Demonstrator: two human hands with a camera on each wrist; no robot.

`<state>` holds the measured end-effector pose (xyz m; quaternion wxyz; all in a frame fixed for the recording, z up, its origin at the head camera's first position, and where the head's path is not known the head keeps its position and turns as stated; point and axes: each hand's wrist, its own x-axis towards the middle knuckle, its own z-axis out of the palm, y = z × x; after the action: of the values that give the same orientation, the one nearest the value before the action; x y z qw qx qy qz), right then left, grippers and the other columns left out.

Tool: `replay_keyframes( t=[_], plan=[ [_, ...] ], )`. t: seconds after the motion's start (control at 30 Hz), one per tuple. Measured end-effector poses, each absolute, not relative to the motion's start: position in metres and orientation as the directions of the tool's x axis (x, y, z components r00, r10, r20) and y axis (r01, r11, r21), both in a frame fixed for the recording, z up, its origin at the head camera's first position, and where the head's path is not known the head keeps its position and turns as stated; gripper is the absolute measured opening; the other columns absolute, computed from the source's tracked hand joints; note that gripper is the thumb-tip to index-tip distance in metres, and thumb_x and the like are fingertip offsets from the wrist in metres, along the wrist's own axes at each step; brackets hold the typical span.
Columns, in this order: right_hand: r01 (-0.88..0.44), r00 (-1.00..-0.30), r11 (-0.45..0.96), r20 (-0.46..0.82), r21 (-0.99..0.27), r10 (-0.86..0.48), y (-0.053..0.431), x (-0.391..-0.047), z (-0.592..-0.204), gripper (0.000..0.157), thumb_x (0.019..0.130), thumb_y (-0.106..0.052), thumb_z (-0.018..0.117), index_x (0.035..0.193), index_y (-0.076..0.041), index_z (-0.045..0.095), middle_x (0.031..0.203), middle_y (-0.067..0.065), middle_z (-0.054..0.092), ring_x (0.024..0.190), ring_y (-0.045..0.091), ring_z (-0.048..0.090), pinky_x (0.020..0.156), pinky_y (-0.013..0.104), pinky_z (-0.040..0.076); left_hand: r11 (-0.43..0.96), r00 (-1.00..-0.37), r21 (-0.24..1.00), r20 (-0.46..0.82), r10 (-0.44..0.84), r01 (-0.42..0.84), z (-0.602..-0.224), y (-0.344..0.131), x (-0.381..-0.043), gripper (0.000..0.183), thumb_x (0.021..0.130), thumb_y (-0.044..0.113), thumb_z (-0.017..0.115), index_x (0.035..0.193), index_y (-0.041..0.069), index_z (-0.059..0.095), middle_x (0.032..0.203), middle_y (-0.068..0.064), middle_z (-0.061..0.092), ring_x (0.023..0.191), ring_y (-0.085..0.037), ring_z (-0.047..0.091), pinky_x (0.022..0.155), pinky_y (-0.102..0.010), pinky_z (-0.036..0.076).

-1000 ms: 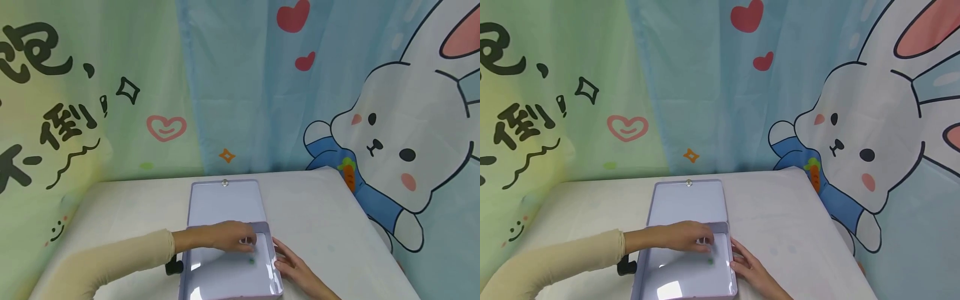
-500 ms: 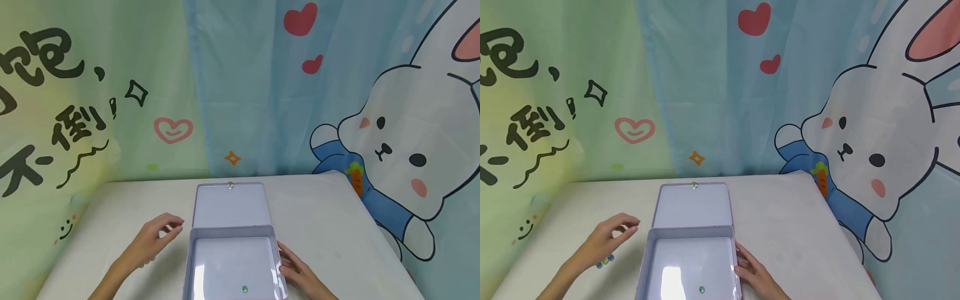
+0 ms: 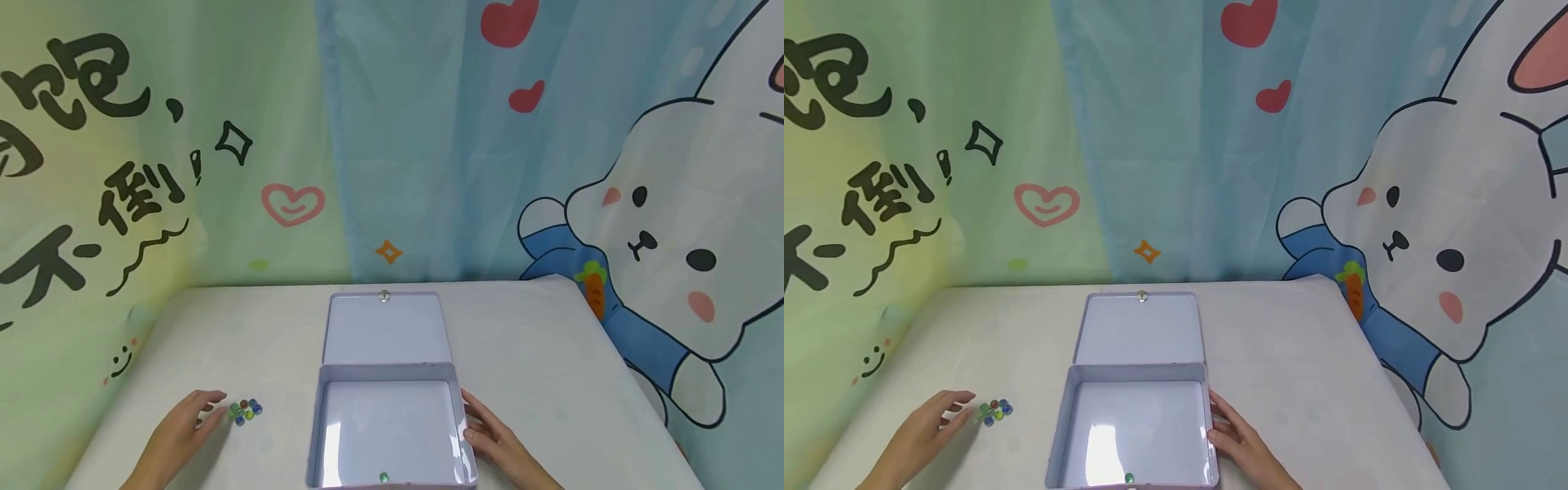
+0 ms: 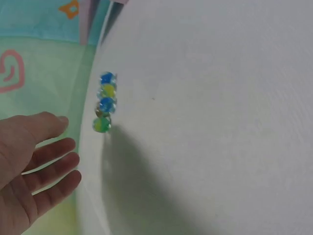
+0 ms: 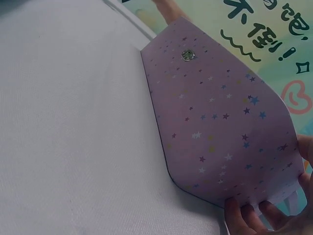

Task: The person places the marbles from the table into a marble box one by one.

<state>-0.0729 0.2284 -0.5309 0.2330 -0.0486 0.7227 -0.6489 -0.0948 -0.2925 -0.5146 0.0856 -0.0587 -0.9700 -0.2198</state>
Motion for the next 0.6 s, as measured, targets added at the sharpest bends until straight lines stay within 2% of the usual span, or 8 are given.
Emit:
replay_keyframes(
  t=[0.1,0.27,0.43,0.6],
  plan=[
    [0.230,-0.886,0.149,-0.270,-0.962,-0.378,0.228,-0.074,-0.531,0.064,0.101,-0.020,0.047,0.156,-0.015,0.014,0.155,0.033,0.020,0.135,0.043,0.041,0.093,0.029,0.053,0.891,-0.984,0.433,0.164,0.070,0.136,-0.519,-0.294,-0.094,0.023,0.082,0.008,0.074,0.104,0.008,0.069,0.099,-0.001,0.069,0.081,-0.015,0.064,0.065,-0.024,0.054],
    [0.241,-0.888,0.157,-0.283,-0.958,-0.363,0.228,-0.073,-0.532,0.063,0.101,-0.021,0.047,0.156,-0.017,0.016,0.155,0.032,0.021,0.136,0.042,0.041,0.095,0.032,0.053,0.878,-0.993,0.466,0.084,0.077,0.108,-0.523,-0.292,-0.098,0.021,0.084,0.007,0.072,0.105,0.008,0.069,0.101,-0.001,0.068,0.082,-0.012,0.064,0.065,-0.022,0.053],
    [0.246,-0.892,0.172,-0.292,-0.954,-0.345,0.226,-0.073,-0.531,0.063,0.101,-0.022,0.048,0.156,-0.017,0.017,0.155,0.032,0.021,0.136,0.043,0.040,0.096,0.036,0.054,0.872,-1.000,0.488,0.017,0.026,0.031,-0.527,-0.288,-0.098,0.014,0.083,0.010,0.074,0.096,0.010,0.069,0.094,0.001,0.066,0.080,-0.010,0.063,0.066,-0.020,0.053],
    [0.261,-0.895,0.181,-0.308,-0.948,-0.323,0.225,-0.073,-0.530,0.064,0.100,-0.023,0.050,0.156,-0.016,0.018,0.155,0.032,0.021,0.135,0.043,0.042,0.095,0.038,0.054,0.877,-0.997,0.478,-0.074,-0.006,-0.041,-0.532,-0.286,-0.099,0.014,0.084,0.008,0.073,0.097,0.007,0.068,0.094,-0.001,0.066,0.082,-0.012,0.062,0.067,-0.023,0.053]
  ],
)
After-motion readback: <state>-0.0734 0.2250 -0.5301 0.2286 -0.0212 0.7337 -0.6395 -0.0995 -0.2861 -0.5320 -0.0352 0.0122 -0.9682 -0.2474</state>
